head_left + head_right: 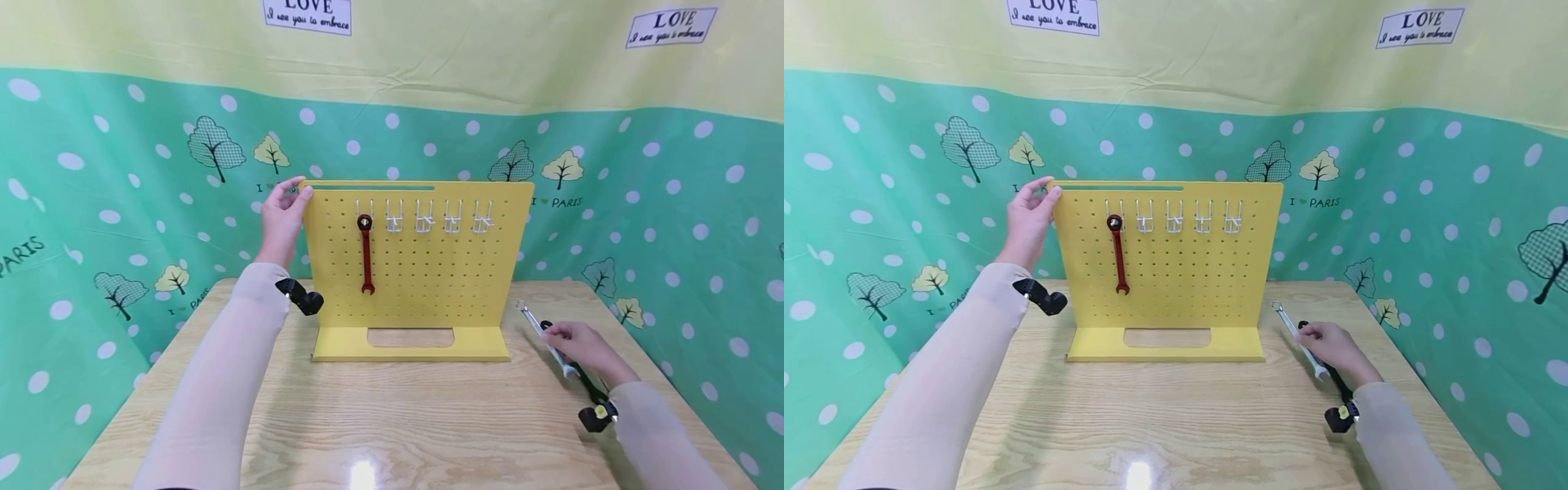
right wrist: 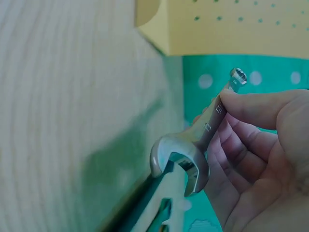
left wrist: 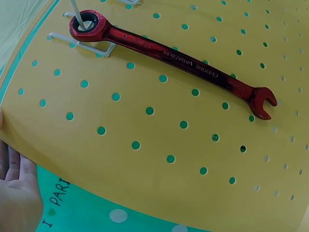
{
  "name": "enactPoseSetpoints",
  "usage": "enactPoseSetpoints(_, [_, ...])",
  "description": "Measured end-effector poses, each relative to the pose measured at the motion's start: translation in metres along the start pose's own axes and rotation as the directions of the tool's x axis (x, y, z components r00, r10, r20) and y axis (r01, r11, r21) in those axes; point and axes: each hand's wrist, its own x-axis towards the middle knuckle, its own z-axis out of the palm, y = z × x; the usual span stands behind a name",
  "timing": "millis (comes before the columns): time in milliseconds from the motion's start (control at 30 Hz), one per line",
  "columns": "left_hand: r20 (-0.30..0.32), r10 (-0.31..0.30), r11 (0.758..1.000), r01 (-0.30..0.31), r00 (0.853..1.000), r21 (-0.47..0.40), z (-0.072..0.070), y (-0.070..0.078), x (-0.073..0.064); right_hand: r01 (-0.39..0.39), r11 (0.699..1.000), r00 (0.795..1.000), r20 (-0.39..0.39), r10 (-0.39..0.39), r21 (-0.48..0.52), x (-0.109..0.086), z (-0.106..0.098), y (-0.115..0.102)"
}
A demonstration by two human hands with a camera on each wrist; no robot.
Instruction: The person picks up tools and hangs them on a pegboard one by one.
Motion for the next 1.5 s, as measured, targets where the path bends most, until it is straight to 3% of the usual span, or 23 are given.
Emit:
enactPoseSetpoints(333, [-0.003, 0.003, 1.000, -0.003, 1.000, 0.006, -0.001, 0.000, 0.001, 0.051, 0.999, 0.998, -0.021, -0.051, -0.014, -0.002, 0.002, -0.034])
enactPoseSetpoints(700, [-0.011, -0.008, 1.000, 0.008, 1.000, -0.001, 0.001, 0.001, 0.001, 0.190, 0.982, 0.982, -0.027, -0.189, 0.020, 0.006, 0.011, -0.071])
enactPoseSetpoints(933, [-0.009, -0.013, 1.000, 0.013, 1.000, -0.007, 0.001, 0.000, 0.002, 0.279, 0.958, 0.960, -0.022, -0.278, 0.070, 0.016, 0.022, -0.095])
enactPoseSetpoints(1500, [-0.007, -0.028, 1.000, 0.028, 1.000, 0.006, 0.001, 0.001, 0.000, 0.375, 0.902, 0.925, -0.026, -0.379, 0.215, 0.028, 0.058, -0.167])
